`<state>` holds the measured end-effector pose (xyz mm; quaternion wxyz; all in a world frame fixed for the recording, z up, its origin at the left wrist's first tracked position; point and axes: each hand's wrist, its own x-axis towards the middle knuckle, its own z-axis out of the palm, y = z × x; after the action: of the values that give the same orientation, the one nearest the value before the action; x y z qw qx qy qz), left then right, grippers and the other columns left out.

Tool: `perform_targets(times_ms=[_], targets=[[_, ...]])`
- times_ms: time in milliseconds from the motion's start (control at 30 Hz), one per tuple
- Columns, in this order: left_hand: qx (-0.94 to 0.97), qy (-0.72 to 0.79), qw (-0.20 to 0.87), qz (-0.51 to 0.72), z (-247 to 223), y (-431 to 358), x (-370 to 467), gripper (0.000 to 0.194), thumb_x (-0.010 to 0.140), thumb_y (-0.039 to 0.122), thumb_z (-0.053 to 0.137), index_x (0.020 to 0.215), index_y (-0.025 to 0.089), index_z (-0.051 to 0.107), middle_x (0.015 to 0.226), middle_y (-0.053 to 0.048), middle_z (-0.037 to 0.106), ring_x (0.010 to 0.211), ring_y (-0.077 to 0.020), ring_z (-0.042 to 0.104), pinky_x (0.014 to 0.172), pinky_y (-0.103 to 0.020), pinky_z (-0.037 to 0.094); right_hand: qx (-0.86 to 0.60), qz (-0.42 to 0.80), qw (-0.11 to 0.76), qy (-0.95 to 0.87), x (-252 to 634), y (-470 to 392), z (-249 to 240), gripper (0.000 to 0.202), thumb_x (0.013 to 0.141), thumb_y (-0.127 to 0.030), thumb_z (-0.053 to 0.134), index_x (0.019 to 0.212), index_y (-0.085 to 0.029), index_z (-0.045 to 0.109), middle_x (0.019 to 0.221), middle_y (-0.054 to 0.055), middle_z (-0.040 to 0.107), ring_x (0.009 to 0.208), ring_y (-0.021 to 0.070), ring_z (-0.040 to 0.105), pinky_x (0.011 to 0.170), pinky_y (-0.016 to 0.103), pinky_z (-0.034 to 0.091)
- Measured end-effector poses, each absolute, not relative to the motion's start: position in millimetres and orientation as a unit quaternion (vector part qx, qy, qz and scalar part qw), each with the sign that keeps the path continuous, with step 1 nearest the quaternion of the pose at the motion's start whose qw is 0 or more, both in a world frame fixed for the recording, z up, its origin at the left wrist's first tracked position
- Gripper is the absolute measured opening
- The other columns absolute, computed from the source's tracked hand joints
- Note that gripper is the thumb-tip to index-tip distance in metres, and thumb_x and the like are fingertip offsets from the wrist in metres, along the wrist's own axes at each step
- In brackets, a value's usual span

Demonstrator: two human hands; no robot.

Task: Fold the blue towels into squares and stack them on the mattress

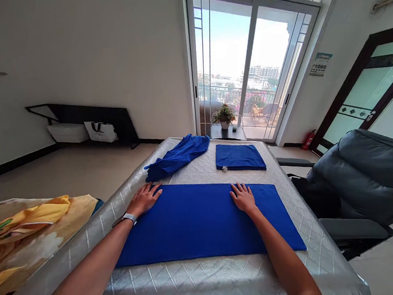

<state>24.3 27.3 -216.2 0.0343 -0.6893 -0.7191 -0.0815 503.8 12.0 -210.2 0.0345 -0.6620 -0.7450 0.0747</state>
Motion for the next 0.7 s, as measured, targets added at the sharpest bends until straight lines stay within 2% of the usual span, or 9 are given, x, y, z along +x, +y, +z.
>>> perform_targets(times_ms=[133, 233, 400, 700], targets=[[-0.692, -0.718, 0.031, -0.074, -215.8, 28.8, 23.4, 0.061, 0.103, 0.054, 0.029, 0.157, 0.027, 0.041, 0.164, -0.014, 0.037, 0.153, -0.0326, 0.031, 0.123, -0.051, 0.026, -0.741, 0.062, 0.023, -0.668, 594.3, 11.4, -214.7, 0.062, 0.106, -0.055, 0.020, 0.164, -0.031, 0.025, 0.170, 0.001, 0.020, 0.157, 0.0247, 0.014, 0.127, 0.050, 0.012], [-0.693, -0.717, 0.027, -0.069, -216.5, 31.0, 21.8, 0.062, 0.103, 0.054, 0.028, 0.157, 0.028, 0.039, 0.164, -0.014, 0.036, 0.153, -0.0329, 0.031, 0.123, -0.050, 0.026, -0.792, 0.048, 0.027, -0.608, 633.6, 11.1, -221.4, 0.065, 0.106, -0.056, 0.017, 0.164, -0.029, 0.023, 0.171, 0.004, 0.019, 0.157, 0.0245, 0.015, 0.126, 0.049, 0.014], [-0.689, -0.721, 0.024, -0.065, -216.3, 32.9, 21.1, 0.062, 0.103, 0.055, 0.028, 0.157, 0.029, 0.039, 0.165, -0.013, 0.036, 0.152, -0.0332, 0.032, 0.123, -0.050, 0.027, -0.799, 0.042, 0.031, -0.599, 643.3, 14.0, -230.9, 0.067, 0.105, -0.057, 0.017, 0.165, -0.028, 0.021, 0.171, 0.004, 0.017, 0.157, 0.0266, 0.015, 0.126, 0.049, 0.013], [-0.697, -0.711, 0.035, -0.081, -214.2, 28.0, 24.9, 0.061, 0.103, 0.054, 0.027, 0.156, 0.028, 0.042, 0.163, -0.012, 0.039, 0.151, -0.0333, 0.034, 0.122, -0.052, 0.029, -0.805, 0.041, 0.046, -0.590, 643.3, 14.1, -233.3, 0.068, 0.104, -0.060, 0.017, 0.164, -0.030, 0.024, 0.172, 0.005, 0.016, 0.157, 0.0251, 0.016, 0.126, 0.047, 0.012]])
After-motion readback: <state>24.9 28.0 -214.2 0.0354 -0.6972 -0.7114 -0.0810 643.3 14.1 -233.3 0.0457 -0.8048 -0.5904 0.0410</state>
